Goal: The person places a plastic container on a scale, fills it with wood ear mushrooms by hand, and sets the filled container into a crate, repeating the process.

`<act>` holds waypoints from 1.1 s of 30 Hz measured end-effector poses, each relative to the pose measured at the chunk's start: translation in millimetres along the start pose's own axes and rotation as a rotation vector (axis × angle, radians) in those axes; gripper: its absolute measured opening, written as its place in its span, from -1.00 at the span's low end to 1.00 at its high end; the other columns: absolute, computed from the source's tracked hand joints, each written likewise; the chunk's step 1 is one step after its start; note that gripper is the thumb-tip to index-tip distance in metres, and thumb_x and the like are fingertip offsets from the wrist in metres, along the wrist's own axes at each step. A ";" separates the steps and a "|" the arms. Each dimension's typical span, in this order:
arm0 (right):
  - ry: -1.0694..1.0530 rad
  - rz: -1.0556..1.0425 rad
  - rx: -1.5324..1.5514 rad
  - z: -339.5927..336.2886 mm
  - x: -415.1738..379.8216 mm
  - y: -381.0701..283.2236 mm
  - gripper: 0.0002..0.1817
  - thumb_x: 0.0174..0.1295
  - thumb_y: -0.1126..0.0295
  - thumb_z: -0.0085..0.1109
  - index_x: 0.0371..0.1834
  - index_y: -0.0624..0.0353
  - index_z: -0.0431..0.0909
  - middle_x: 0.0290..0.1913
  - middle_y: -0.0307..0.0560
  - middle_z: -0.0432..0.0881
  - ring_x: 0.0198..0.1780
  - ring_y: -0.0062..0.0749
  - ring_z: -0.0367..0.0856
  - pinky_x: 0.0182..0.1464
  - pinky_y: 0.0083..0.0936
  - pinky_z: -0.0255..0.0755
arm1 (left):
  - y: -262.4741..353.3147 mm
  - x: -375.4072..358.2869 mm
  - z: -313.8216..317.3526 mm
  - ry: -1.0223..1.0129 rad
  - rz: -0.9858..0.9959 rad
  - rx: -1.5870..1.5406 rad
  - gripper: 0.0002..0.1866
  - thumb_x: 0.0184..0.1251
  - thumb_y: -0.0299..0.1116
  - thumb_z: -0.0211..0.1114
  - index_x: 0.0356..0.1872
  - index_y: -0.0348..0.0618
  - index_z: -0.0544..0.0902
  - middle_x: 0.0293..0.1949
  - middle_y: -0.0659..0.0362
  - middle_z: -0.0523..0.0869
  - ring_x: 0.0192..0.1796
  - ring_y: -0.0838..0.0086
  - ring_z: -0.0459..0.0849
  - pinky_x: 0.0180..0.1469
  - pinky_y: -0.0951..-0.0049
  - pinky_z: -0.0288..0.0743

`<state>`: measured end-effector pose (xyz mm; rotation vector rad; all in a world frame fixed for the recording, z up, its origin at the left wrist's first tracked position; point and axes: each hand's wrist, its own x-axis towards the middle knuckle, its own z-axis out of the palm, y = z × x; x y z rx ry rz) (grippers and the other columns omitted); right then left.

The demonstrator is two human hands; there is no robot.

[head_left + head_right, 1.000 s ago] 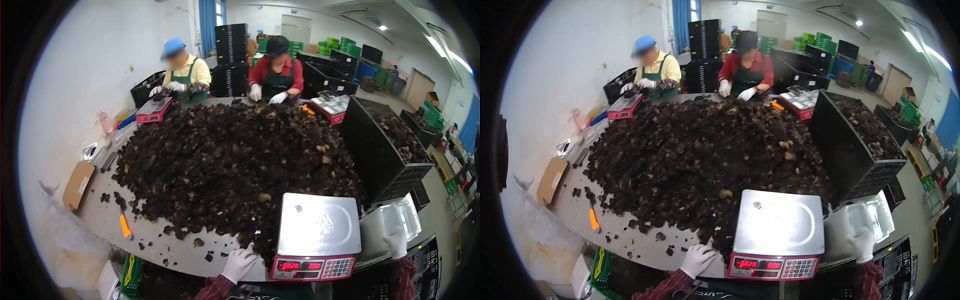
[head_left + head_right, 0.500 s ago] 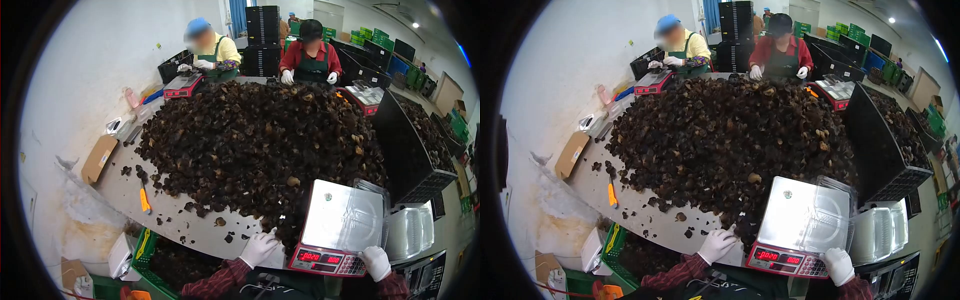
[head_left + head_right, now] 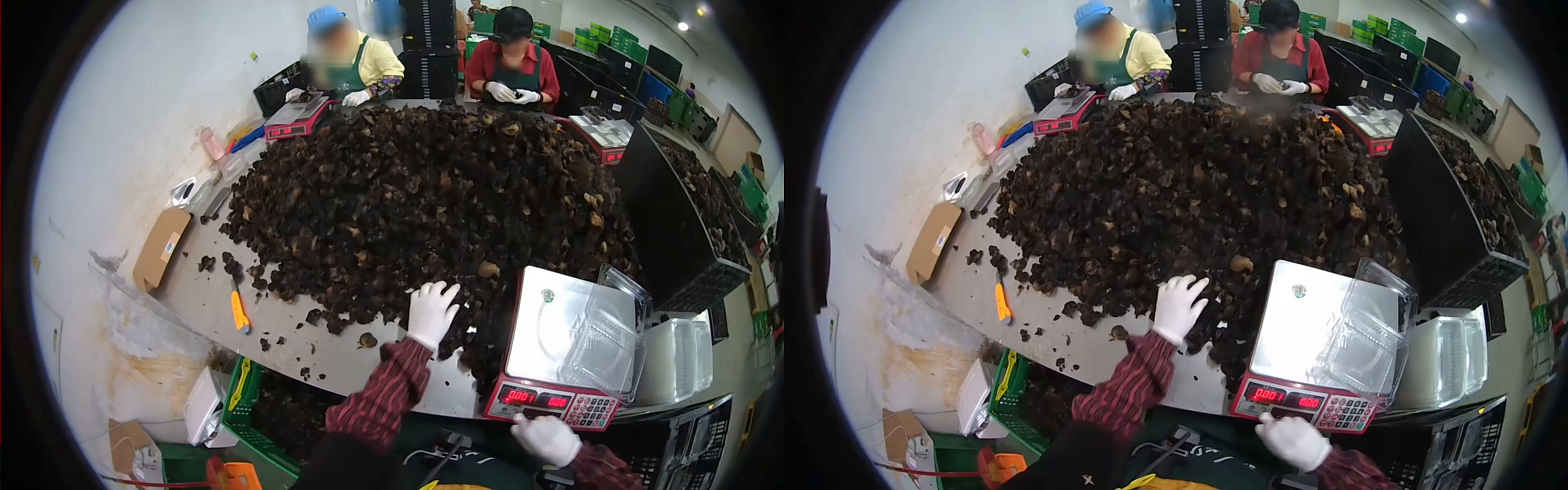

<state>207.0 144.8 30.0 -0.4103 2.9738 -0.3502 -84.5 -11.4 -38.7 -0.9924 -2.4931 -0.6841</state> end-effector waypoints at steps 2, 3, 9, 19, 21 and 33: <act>0.106 -0.162 0.085 23.5 23.1 -14.3 -0.81 0.30 0.32 0.05 -0.31 0.24 0.42 -0.63 -0.13 0.44 -0.62 -0.34 0.52 -0.55 -0.34 0.42 | -5.3 7.9 20.8 -0.173 0.047 0.142 -0.79 0.12 -0.29 0.24 -0.19 0.06 0.66 -0.30 0.24 0.63 -0.11 0.29 0.55 -0.11 0.22 0.39; 0.135 -0.197 0.117 30.5 37.6 -23.9 -0.81 0.32 0.32 0.02 -0.31 0.24 0.41 -0.59 -0.13 0.44 -0.58 -0.36 0.53 -0.52 -0.37 0.43 | 0.6 11.8 21.7 -0.199 0.095 0.216 -0.84 0.12 -0.31 0.20 -0.26 0.07 0.66 -0.37 0.26 0.63 -0.15 0.30 0.56 -0.14 0.24 0.39; 0.300 -0.275 0.101 110.3 103.6 -42.2 -0.68 0.24 0.34 0.05 -0.05 0.36 0.40 -0.56 -0.14 0.37 -0.53 -0.30 0.46 -0.52 -0.36 0.35 | 40.7 -28.9 8.1 -0.192 0.204 -0.060 -0.80 0.06 -0.37 0.27 -0.24 0.04 0.66 -0.36 0.23 0.53 -0.19 0.32 0.54 -0.16 0.29 0.39; 0.455 -0.054 0.127 135.7 131.4 -52.3 -0.77 0.21 0.38 0.11 -0.16 0.30 0.46 -0.63 -0.11 0.35 -0.59 -0.24 0.43 -0.56 -0.26 0.28 | -1.0 -30.2 -2.0 -0.330 -0.125 0.103 -0.42 0.22 0.15 0.17 0.26 0.23 0.47 0.36 -0.11 0.28 0.37 -0.15 0.19 0.31 -0.19 0.07; 0.530 -0.075 0.127 140.3 131.5 -48.1 -0.79 0.19 0.40 0.13 -0.18 0.30 0.48 -0.65 -0.11 0.35 -0.60 -0.24 0.43 -0.56 -0.27 0.28 | 26.3 -42.6 -11.5 -0.338 0.036 0.011 -0.43 0.22 0.12 0.18 0.25 0.22 0.48 0.35 -0.06 0.32 0.37 -0.08 0.20 0.26 -0.22 0.09; 0.593 -0.131 0.168 132.5 133.6 -51.2 -0.86 0.19 0.48 0.17 -0.27 0.31 0.47 -0.66 -0.16 0.31 -0.64 -0.28 0.38 -0.61 -0.30 0.22 | -87.4 -18.2 -26.6 -0.181 -0.329 0.354 -0.83 -0.01 -0.25 0.40 -0.46 -0.11 0.69 -0.32 0.13 0.56 -0.12 0.24 0.54 -0.12 0.26 0.46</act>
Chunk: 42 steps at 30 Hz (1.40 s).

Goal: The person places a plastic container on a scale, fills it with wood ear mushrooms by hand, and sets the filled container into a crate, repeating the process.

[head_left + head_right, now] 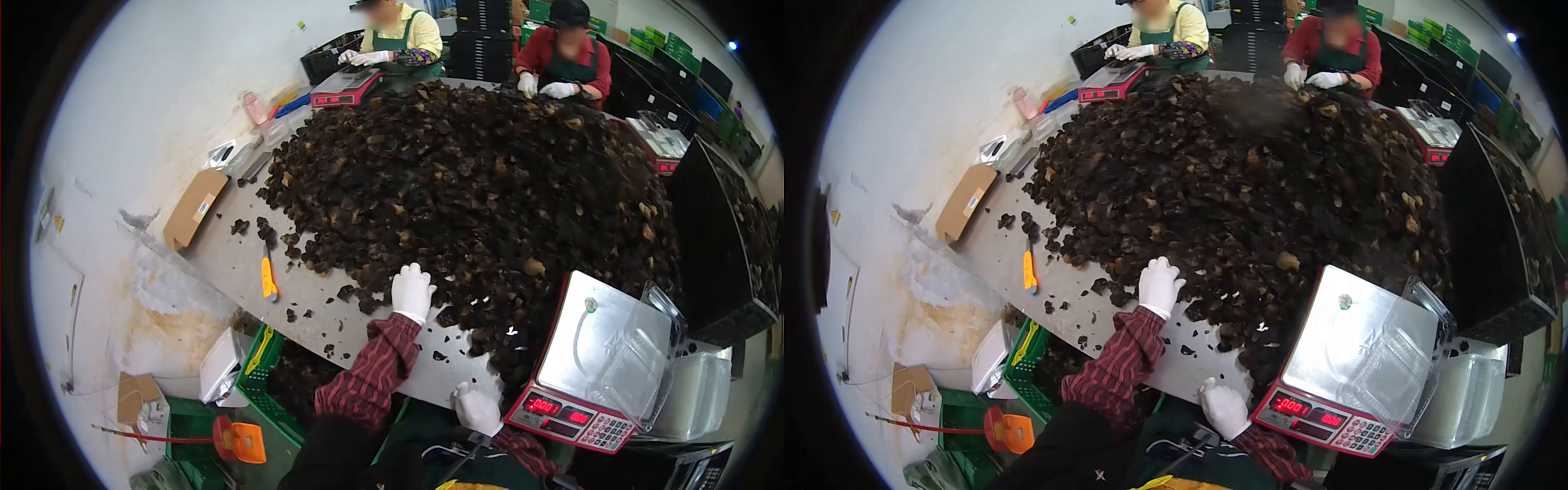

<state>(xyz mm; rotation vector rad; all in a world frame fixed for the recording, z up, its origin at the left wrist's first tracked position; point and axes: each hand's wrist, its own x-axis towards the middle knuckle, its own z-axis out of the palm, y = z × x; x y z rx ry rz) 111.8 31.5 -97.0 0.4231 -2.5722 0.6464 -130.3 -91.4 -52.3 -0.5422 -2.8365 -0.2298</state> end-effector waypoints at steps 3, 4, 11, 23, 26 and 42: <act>0.022 -0.008 -0.013 -2.2 2.1 0.3 -0.90 0.20 0.49 0.15 -0.30 0.29 0.46 -0.66 -0.16 0.31 -0.64 -0.28 0.38 -0.61 -0.30 0.24 | 0.1 -2.0 -4.0 0.100 0.076 -0.160 -0.82 -0.03 -0.27 0.42 -0.52 -0.13 0.65 -0.31 0.13 0.54 -0.14 0.22 0.52 -0.13 0.24 0.44; 0.023 -0.003 -0.017 -3.3 1.4 -1.1 -0.91 0.21 0.50 0.14 -0.32 0.28 0.45 -0.66 -0.16 0.31 -0.64 -0.27 0.38 -0.61 -0.29 0.25 | 2.6 -7.4 -16.9 0.137 0.077 -0.290 -0.81 -0.02 -0.28 0.43 -0.55 -0.14 0.63 -0.32 0.13 0.54 -0.15 0.21 0.52 -0.14 0.24 0.43; -0.028 -0.009 -0.018 -6.0 2.4 -0.1 -0.86 0.22 0.47 0.13 -0.27 0.32 0.45 -0.66 -0.14 0.31 -0.64 -0.26 0.38 -0.61 -0.28 0.24 | -70.5 -93.9 -88.4 0.103 -0.154 0.028 -0.79 -0.02 -0.37 0.37 -0.34 -0.08 0.55 -0.41 0.10 0.57 -0.33 0.16 0.58 -0.27 0.21 0.49; 0.016 -0.011 -0.046 5.0 -6.1 2.9 -0.79 0.20 0.45 0.15 -0.18 0.35 0.47 -0.65 -0.17 0.32 -0.62 -0.30 0.39 -0.60 -0.33 0.25 | -37.7 -107.2 8.3 0.013 0.267 -0.387 -0.52 -0.04 -0.36 0.44 0.03 0.04 0.65 0.19 0.03 0.50 0.23 0.07 0.43 0.26 0.04 0.29; -0.045 0.004 -0.029 7.1 -7.7 4.2 -0.78 0.20 0.46 0.14 -0.14 0.36 0.46 -0.64 -0.17 0.32 -0.62 -0.29 0.39 -0.59 -0.33 0.26 | -9.1 -66.4 8.9 0.200 0.110 -0.543 -0.61 0.04 -0.39 0.36 -0.02 0.01 0.67 0.12 0.08 0.55 0.16 0.12 0.47 0.19 0.13 0.37; 0.001 -0.015 0.047 -0.9 -2.1 1.6 -0.74 0.15 0.48 0.18 -0.15 0.41 0.44 -0.64 -0.13 0.31 -0.60 -0.26 0.39 -0.57 -0.27 0.25 | 56.9 -15.9 -62.7 0.063 0.603 -0.359 -0.66 0.03 -0.23 0.28 -0.12 -0.03 0.60 -0.08 0.09 0.54 -0.05 0.20 0.50 -0.09 0.21 0.39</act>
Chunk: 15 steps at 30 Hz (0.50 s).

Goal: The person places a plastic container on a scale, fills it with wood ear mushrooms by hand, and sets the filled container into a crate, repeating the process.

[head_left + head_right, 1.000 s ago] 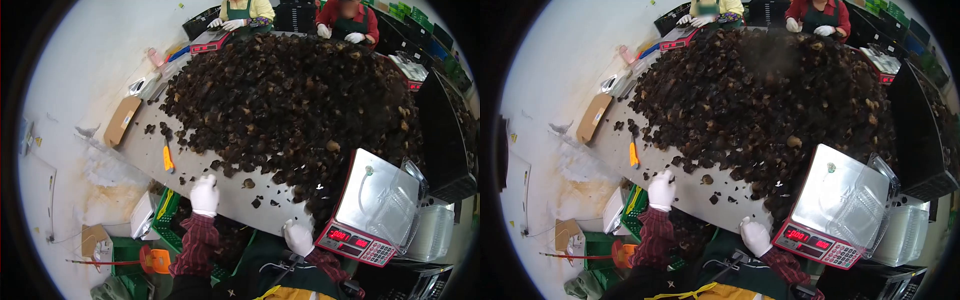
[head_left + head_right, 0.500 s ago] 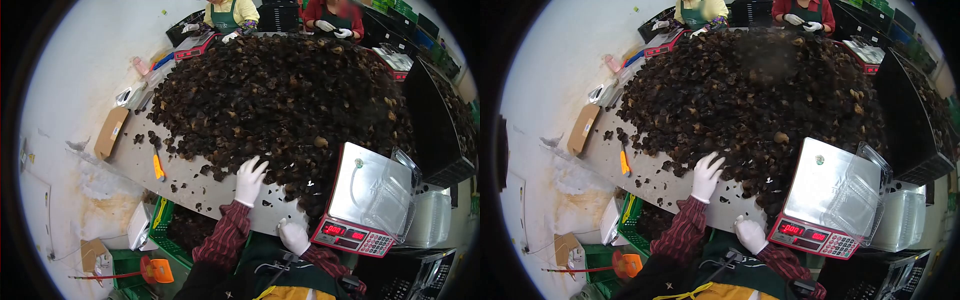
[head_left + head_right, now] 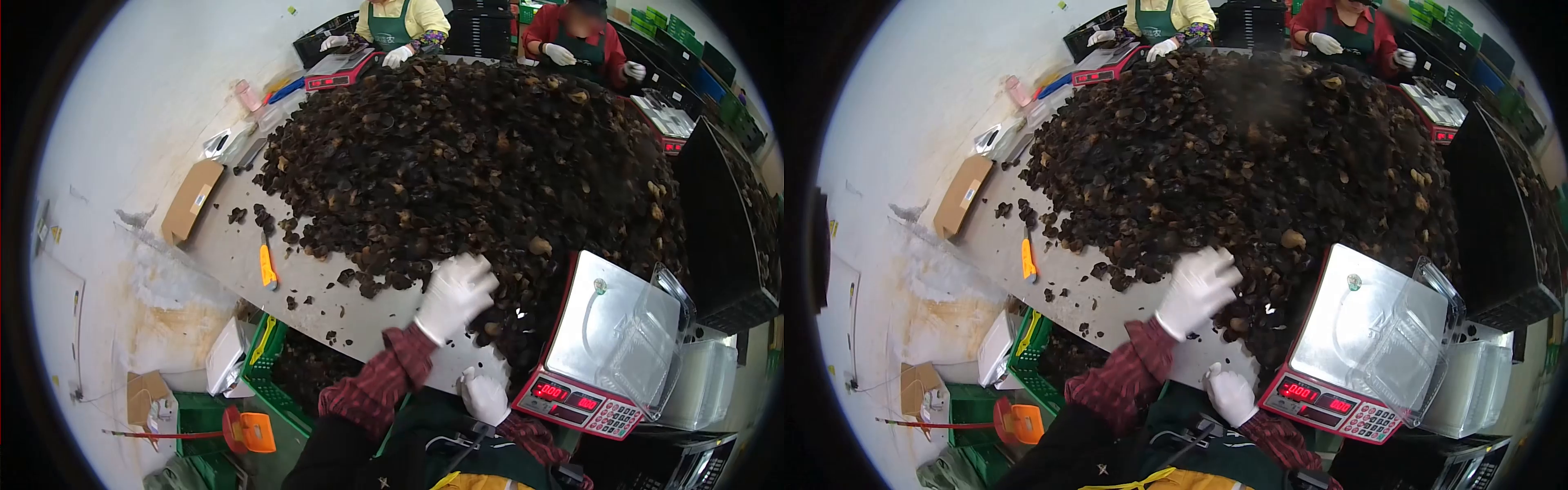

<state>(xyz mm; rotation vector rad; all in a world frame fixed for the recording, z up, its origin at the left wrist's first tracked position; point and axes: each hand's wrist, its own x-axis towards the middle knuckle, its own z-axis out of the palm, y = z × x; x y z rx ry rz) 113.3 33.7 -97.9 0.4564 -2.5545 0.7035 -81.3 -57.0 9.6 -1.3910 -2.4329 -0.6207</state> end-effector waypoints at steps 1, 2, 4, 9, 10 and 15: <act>-0.008 -0.002 -0.019 -1.6 0.5 -0.6 -0.74 0.15 0.48 0.18 -0.15 0.41 0.45 -0.64 -0.13 0.31 -0.60 -0.26 0.39 -0.58 -0.28 0.25 | -24.7 3.2 3.4 0.146 -0.086 0.112 -0.65 -0.05 -0.22 0.28 -0.17 -0.02 0.58 -0.16 0.06 0.49 -0.15 0.19 0.45 -0.17 0.12 0.33; -0.013 -0.005 -0.037 -1.9 1.5 -0.9 -0.74 0.16 0.48 0.18 -0.15 0.40 0.45 -0.65 -0.13 0.30 -0.60 -0.27 0.39 -0.58 -0.28 0.25 | -42.1 -1.0 4.0 0.179 -0.336 0.163 -0.57 0.03 -0.12 0.30 -0.03 0.03 0.59 0.06 -0.02 0.47 0.07 0.09 0.43 0.00 0.02 0.33; -0.008 -0.005 -0.022 1.5 -0.1 -0.2 -0.75 0.16 0.48 0.17 -0.15 0.40 0.45 -0.65 -0.14 0.30 -0.61 -0.27 0.39 -0.58 -0.28 0.24 | -86.4 -23.3 39.3 0.026 -0.650 0.357 -0.42 0.16 0.11 0.25 0.23 0.26 0.51 0.40 -0.13 0.21 0.41 -0.14 0.14 0.29 -0.17 0.13; -0.047 0.011 -0.080 -0.1 0.9 -1.4 -0.76 0.18 0.48 0.14 -0.15 0.42 0.45 -0.66 -0.12 0.32 -0.61 -0.25 0.40 -0.60 -0.26 0.23 | -18.4 -29.7 45.8 0.054 -0.303 0.082 -0.53 0.09 -0.02 0.33 0.04 0.10 0.60 0.07 0.04 0.52 0.10 0.04 0.48 -0.04 0.12 0.49; -0.045 0.005 -0.074 0.8 1.3 -0.7 -0.76 0.18 0.48 0.14 -0.15 0.42 0.45 -0.66 -0.12 0.32 -0.61 -0.25 0.40 -0.60 -0.26 0.23 | -5.3 -34.4 55.9 -0.061 -0.279 -0.083 -0.52 0.15 -0.01 0.29 0.11 0.14 0.57 0.17 0.05 0.49 0.20 0.03 0.44 0.01 0.11 0.49; -0.143 0.075 -0.076 2.3 -3.3 -1.1 -0.77 0.19 0.47 0.10 -0.15 0.41 0.45 -0.67 -0.10 0.34 -0.62 -0.19 0.40 -0.59 -0.21 0.24 | 17.3 -26.5 21.8 -0.014 0.028 -0.160 -0.54 0.22 -0.11 0.27 0.14 0.06 0.58 0.26 0.05 0.47 0.25 0.02 0.43 0.13 0.09 0.44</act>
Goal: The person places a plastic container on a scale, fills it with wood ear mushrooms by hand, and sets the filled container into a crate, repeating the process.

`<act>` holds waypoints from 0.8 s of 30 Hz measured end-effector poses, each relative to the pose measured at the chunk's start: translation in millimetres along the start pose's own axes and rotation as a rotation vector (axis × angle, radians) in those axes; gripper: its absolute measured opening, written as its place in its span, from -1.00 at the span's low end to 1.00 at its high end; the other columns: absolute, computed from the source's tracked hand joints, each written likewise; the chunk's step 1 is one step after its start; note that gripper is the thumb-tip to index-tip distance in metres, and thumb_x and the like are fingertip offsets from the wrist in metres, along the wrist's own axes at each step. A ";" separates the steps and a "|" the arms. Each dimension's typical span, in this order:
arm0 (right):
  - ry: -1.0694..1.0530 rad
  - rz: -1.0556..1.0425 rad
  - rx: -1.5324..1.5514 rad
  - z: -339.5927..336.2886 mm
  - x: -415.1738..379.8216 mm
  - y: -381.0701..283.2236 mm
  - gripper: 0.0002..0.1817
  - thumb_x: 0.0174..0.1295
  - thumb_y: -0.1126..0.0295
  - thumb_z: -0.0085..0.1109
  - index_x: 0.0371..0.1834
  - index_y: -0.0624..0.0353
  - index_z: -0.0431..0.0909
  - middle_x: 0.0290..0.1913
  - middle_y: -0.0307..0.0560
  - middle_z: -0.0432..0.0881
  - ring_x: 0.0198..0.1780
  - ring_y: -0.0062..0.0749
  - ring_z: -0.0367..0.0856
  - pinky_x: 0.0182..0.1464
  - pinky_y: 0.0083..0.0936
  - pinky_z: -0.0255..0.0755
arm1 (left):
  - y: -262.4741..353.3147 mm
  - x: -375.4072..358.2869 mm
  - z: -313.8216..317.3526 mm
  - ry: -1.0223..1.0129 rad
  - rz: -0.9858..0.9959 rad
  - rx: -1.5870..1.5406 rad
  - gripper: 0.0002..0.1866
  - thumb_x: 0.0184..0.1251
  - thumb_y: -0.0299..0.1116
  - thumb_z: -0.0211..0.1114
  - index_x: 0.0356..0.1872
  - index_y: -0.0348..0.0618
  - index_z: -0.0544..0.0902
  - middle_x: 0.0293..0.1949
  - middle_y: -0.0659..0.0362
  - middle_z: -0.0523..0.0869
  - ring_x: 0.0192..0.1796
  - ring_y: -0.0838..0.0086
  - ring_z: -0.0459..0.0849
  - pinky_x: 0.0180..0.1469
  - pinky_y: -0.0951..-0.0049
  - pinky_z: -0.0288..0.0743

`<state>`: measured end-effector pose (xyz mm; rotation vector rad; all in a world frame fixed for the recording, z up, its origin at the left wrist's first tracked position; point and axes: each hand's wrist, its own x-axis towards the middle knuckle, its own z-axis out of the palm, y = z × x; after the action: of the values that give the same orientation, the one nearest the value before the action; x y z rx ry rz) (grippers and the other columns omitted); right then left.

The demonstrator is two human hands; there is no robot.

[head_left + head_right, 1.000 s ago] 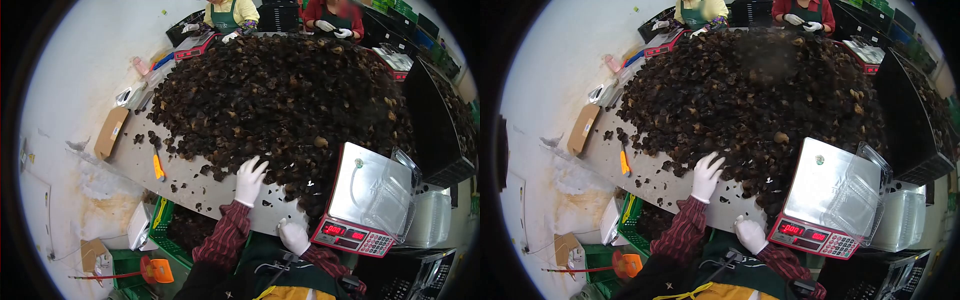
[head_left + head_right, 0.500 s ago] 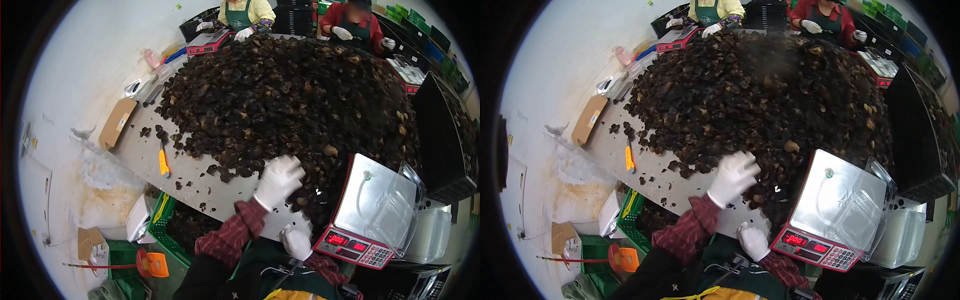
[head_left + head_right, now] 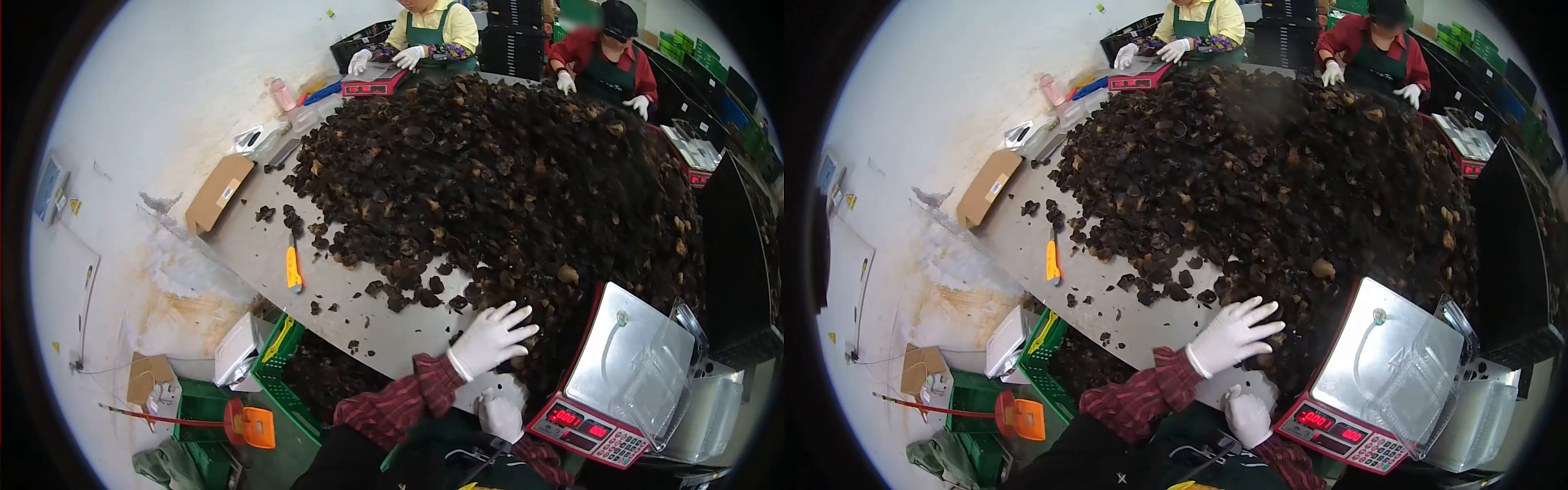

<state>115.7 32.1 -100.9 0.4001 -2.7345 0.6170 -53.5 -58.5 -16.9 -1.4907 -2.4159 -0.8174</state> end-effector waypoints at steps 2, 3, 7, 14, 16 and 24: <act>-0.009 0.009 -0.020 -2.3 3.4 0.0 -0.79 0.18 0.48 0.11 -0.18 0.39 0.46 -0.68 -0.11 0.33 -0.63 -0.19 0.39 -0.59 -0.20 0.24 | -21.6 10.9 -33.6 0.156 0.056 0.045 -0.62 0.07 -0.31 0.37 -0.04 -0.15 0.65 0.06 0.04 0.62 0.07 0.11 0.60 0.06 0.24 0.54; -0.009 0.019 -0.019 -3.4 5.0 -1.6 -0.84 0.18 0.49 0.13 -0.23 0.35 0.46 -0.68 -0.11 0.33 -0.64 -0.21 0.39 -0.60 -0.22 0.23 | -40.9 14.1 -52.3 0.223 0.029 0.151 -0.67 0.03 -0.39 0.32 -0.10 -0.16 0.65 -0.05 0.05 0.65 -0.02 0.14 0.62 -0.01 0.27 0.55; 0.094 -0.036 -0.004 -4.7 6.0 -1.7 -0.90 0.17 0.50 0.16 -0.36 0.29 0.45 -0.69 -0.13 0.32 -0.65 -0.25 0.39 -0.62 -0.25 0.22 | -137.3 -14.5 -101.4 0.245 -0.602 0.581 -0.51 -0.07 -0.45 0.34 0.02 -0.01 0.60 0.06 0.00 0.54 0.08 0.08 0.49 0.06 0.17 0.47; -0.001 0.008 0.057 -9.0 7.0 -2.3 -0.89 0.22 0.48 0.10 -0.31 0.33 0.46 -0.69 -0.11 0.35 -0.65 -0.23 0.43 -0.63 -0.28 0.29 | -185.3 -76.5 -97.0 0.448 -0.624 0.283 -0.76 0.00 -0.63 0.30 -0.24 -0.22 0.68 -0.22 0.03 0.67 -0.14 0.18 0.66 -0.03 0.38 0.51; -0.008 -0.001 0.074 -7.0 6.3 0.2 -0.89 0.23 0.49 0.09 -0.30 0.34 0.46 -0.69 -0.11 0.36 -0.65 -0.23 0.43 -0.63 -0.28 0.29 | -147.7 -69.9 -97.7 0.479 -0.569 0.043 -0.75 0.06 -0.62 0.28 -0.19 -0.20 0.67 -0.18 0.07 0.67 -0.09 0.23 0.64 0.01 0.37 0.49; 0.035 -0.018 0.037 -6.9 6.5 -1.2 -0.88 0.25 0.47 0.07 -0.31 0.33 0.47 -0.67 -0.11 0.38 -0.64 -0.23 0.43 -0.61 -0.29 0.30 | -65.0 -62.1 -22.7 0.171 -0.507 -0.157 -0.51 0.14 -0.34 0.34 0.17 0.02 0.57 0.23 -0.01 0.47 0.26 0.10 0.40 0.30 0.22 0.28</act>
<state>111.8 32.9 -92.2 0.4183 -2.6867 0.6643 -83.1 -140.7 -47.7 -0.8019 -2.6757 -1.1989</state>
